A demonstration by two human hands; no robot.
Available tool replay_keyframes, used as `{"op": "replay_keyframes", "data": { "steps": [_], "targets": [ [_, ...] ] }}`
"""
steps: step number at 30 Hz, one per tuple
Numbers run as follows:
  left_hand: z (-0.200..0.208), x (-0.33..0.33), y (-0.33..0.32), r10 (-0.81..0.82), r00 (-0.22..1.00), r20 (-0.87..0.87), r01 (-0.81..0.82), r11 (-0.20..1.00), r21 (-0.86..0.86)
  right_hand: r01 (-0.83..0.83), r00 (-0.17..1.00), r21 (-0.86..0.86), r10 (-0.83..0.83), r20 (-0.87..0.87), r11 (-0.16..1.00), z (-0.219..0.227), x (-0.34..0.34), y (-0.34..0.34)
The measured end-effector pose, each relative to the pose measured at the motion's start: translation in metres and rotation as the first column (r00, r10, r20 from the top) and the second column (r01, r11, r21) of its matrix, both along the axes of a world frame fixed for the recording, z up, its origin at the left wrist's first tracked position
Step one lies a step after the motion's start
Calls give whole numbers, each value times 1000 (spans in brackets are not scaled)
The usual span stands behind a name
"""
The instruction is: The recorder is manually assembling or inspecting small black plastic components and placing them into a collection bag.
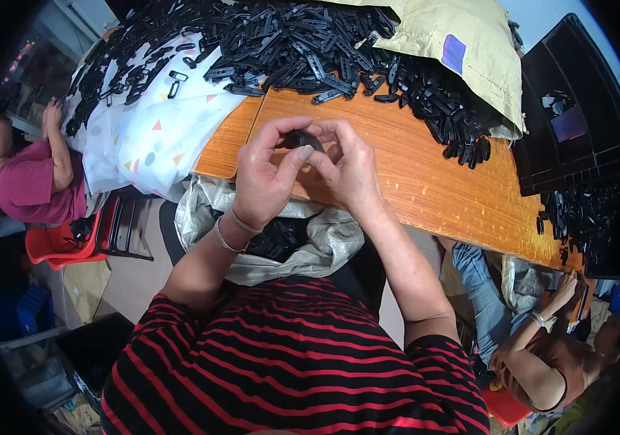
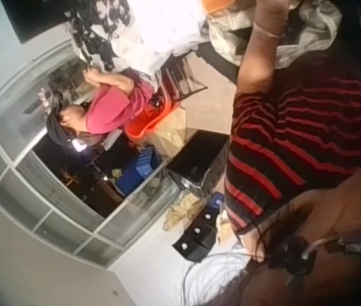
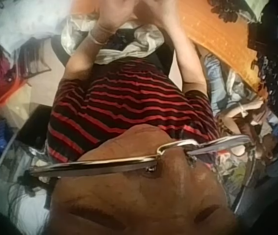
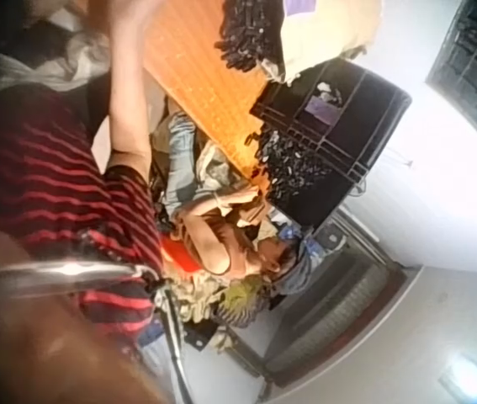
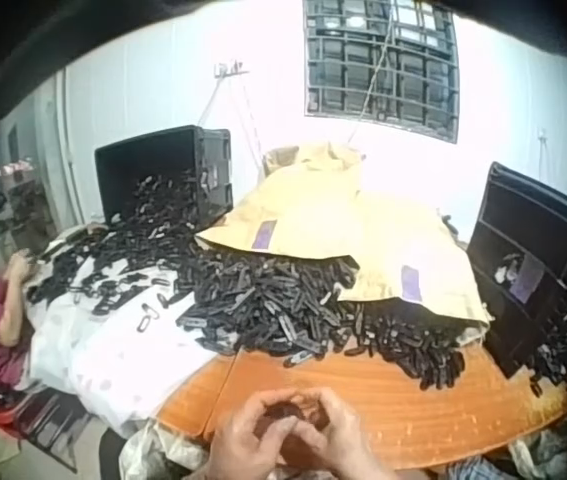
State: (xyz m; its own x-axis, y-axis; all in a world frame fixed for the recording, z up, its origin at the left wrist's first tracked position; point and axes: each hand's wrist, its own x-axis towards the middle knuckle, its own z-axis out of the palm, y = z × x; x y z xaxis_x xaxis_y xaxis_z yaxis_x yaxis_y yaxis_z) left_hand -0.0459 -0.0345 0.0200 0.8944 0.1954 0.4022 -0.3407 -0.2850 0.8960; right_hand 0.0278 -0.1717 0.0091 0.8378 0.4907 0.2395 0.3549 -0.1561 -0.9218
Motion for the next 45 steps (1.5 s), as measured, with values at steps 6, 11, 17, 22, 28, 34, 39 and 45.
{"op": "replay_keyframes", "data": {
  "steps": [6, 11, 17, 22, 28, 34, 39, 45],
  "targets": [
    [-3, 2, 0, 8, 1000, 10, -7, 1000, -25, -49, 996, -1, 49, 70, 999, -22, 5, 2],
    [-11, -5, 12, -54, 996, -65, 29, 939, -343, -72, 994, -17, 73, 78, 997, -26, -17, 12],
    [-32, -39, 47, -178, 950, -258, 101, 953, -286, -369, 929, -257, 361, -80, 893, -16, -24, 0],
    [-21, -46, 52, -124, 983, -134, 170, 887, 429, -40, 985, -326, 92, 146, 944, -17, 42, -29],
    [-34, 65, 18, 118, 979, 164, -193, 791, 581, 483, 763, -489, -75, 642, 726, -22, 126, -47],
    [-59, 134, 14, 237, 955, 178, -288, 594, 751, 407, 816, -623, 42, 577, 668, -22, 138, -38],
    [-60, 137, 5, 311, 939, 146, -312, 596, 740, 260, 934, -667, -5, 358, 698, -11, 116, -42],
    [-64, 128, 6, 251, 967, 38, -205, 687, 697, 283, 921, -590, -43, 387, 756, -26, 105, -56]
  ]
}}
